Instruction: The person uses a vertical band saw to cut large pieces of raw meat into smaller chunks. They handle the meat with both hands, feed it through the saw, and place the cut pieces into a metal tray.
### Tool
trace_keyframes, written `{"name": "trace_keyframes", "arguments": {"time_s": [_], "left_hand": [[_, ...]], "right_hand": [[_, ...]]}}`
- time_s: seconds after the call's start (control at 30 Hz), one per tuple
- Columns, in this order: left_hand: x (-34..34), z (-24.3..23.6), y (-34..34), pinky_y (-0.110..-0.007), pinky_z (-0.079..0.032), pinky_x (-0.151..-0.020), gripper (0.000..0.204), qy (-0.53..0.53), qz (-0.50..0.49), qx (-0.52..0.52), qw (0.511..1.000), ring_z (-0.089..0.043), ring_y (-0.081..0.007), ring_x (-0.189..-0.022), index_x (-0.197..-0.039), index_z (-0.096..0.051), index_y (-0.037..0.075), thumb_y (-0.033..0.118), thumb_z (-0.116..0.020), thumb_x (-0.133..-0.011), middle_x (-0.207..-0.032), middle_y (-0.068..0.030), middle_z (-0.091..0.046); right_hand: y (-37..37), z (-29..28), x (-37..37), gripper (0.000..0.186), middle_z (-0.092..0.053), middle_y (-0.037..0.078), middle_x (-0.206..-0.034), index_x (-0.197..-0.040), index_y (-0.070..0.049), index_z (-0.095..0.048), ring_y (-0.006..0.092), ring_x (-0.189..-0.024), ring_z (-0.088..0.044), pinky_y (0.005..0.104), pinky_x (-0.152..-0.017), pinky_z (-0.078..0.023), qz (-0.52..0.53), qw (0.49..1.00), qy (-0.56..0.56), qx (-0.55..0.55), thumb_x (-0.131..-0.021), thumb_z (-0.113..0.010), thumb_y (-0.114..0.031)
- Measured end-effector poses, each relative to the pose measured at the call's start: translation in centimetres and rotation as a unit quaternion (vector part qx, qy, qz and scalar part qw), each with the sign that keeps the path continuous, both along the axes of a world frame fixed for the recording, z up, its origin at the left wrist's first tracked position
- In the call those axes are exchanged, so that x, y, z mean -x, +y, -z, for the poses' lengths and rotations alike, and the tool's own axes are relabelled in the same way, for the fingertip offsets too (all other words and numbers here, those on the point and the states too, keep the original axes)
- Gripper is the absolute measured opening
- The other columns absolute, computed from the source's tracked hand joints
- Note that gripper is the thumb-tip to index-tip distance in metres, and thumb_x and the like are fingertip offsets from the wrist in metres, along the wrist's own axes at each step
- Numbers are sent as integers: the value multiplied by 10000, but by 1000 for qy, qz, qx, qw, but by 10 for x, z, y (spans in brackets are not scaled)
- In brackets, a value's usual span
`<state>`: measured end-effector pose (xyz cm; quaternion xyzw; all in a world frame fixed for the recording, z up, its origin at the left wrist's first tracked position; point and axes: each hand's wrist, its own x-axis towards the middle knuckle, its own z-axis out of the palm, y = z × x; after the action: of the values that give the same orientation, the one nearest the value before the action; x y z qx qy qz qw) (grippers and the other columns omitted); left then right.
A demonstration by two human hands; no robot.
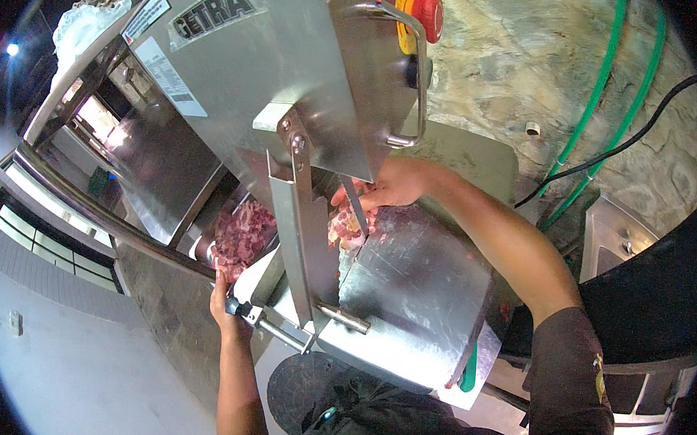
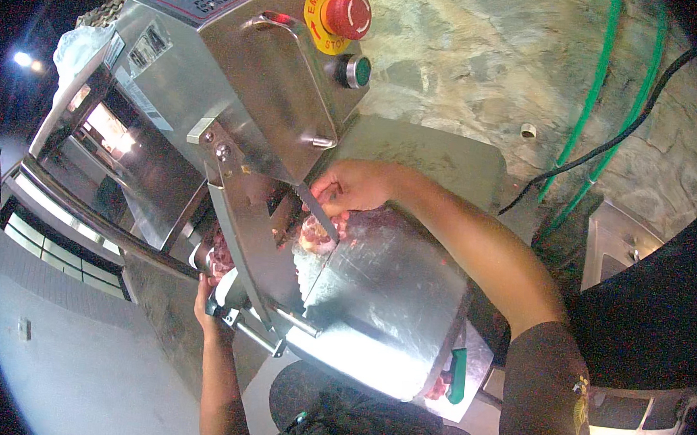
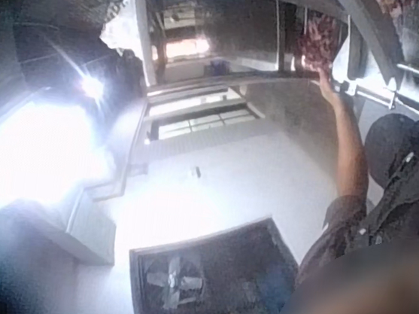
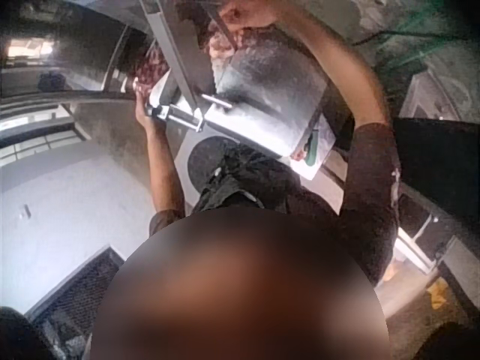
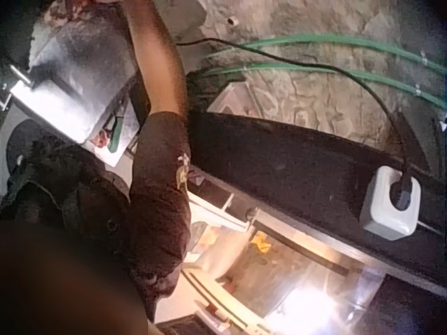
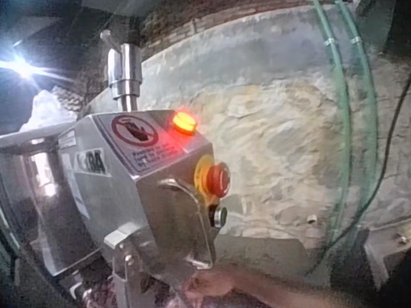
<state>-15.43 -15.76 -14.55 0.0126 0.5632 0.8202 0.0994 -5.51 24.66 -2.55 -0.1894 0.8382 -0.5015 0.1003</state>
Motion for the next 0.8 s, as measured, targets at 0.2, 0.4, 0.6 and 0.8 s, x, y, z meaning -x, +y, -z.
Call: {"name": "trace_keyframes", "arguments": {"time_s": [0.2,0.4,0.6,0.8], "left_hand": [[1,1,0,-351,-571,-768,377,14,11,-8,1000,-703,-219,-870,-1088,-643,9,374,-572,-1024,-1014,-117,-696],[-2,-4,2,-365,-572,-803,404,-4,0,-4,1000,-707,-240,-915,-1141,-630,0,381,-578,-1018,-1044,-142,-696],[-4,-5,1,-353,-557,-810,381,13,5,3,1000,-702,-226,-895,-1055,-662,18,388,-585,-1015,-1021,-128,-704],[-3,-4,0,-317,-531,-754,356,2,-12,32,999,-675,-180,-841,-935,-671,57,395,-586,-1014,-927,-83,-699]], "right_hand": [[-1,-3,4,408,-735,37,-924,-1236,-67,-678,106,-753,-695,276,-621,-541,-6,997,-68,-21,-905,-739,-298],[2,13,30,585,-722,-10,-845,-1258,-109,-683,81,-679,-641,260,-546,-465,-82,992,-93,-9,-782,-829,-416],[-11,2,51,559,-720,-2,-823,-1202,-105,-716,97,-673,-639,268,-562,-469,-153,978,-80,-116,-763,-830,-432],[-14,-1,68,476,-723,35,-821,-1071,-95,-742,142,-687,-658,335,-627,-514,-195,928,-27,-315,-791,-768,-479]]}}
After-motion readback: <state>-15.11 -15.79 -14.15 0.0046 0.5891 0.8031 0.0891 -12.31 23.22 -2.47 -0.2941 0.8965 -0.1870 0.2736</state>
